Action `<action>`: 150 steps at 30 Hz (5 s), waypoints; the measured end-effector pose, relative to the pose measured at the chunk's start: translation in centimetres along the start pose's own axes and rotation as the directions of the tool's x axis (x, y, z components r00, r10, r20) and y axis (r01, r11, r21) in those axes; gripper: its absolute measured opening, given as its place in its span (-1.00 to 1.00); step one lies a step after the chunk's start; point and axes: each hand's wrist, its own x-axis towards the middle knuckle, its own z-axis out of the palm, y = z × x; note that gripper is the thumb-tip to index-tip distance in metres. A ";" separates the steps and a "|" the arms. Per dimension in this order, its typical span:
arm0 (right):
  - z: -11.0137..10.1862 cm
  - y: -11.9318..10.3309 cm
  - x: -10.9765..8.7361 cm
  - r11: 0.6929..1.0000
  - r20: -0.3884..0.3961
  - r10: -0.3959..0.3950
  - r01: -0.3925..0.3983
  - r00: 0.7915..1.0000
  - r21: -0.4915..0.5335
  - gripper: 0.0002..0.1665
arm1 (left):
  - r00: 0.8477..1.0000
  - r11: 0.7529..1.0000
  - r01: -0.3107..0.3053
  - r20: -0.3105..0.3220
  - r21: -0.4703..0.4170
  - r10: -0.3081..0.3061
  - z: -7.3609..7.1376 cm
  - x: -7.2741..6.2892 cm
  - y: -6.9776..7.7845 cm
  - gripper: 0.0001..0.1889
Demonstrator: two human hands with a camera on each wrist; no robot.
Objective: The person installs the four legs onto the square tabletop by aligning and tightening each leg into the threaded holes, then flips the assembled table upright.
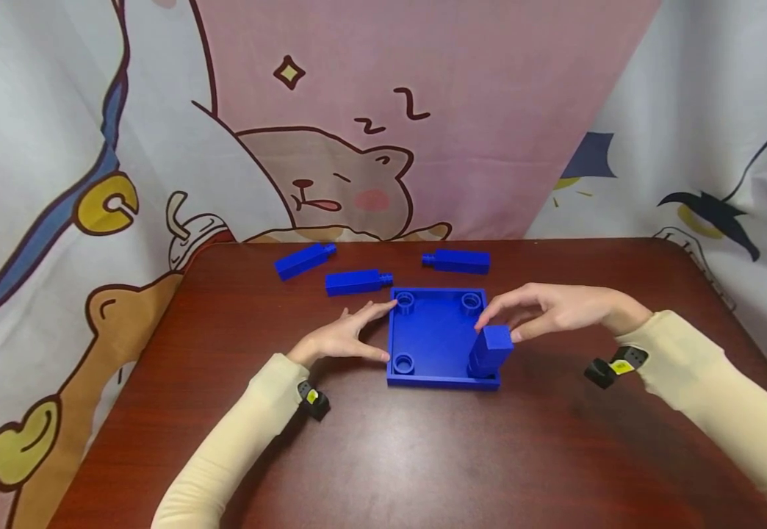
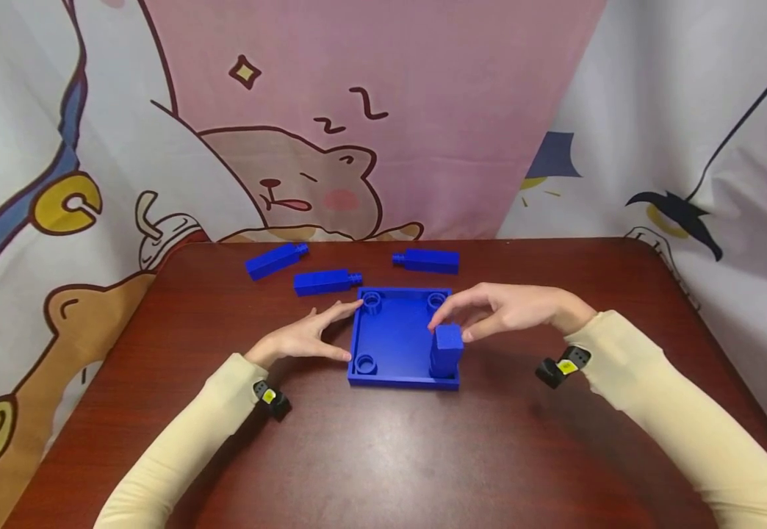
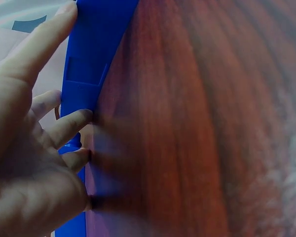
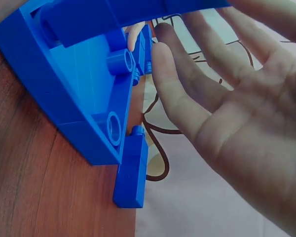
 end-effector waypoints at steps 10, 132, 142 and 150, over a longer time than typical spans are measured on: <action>0.3 0.5 -0.1 0.998 -0.115 0.062 -0.066 0.991 -0.025 -0.58 | 1.000 1.000 -0.001 0.005 -0.010 0.001 0.1 0.2 0.0 0.00; 2.7 -2.3 -0.3 0.951 -0.221 -0.047 -0.024 0.974 -0.307 -0.64 | 0.998 0.999 -0.042 -0.042 -0.002 0.042 0.9 0.0 -0.6 -0.04; 4.6 -1.6 0.1 0.916 -0.450 -0.075 -0.117 0.890 -0.384 -0.65 | 0.999 0.999 -0.032 -0.042 0.007 0.032 0.9 -0.1 -0.4 -0.04; 6.6 -1.8 0.7 0.884 -0.601 -0.102 -0.205 0.793 -0.420 -0.64 | 0.999 0.999 -0.026 -0.044 0.034 0.027 0.9 0.1 -0.3 -0.03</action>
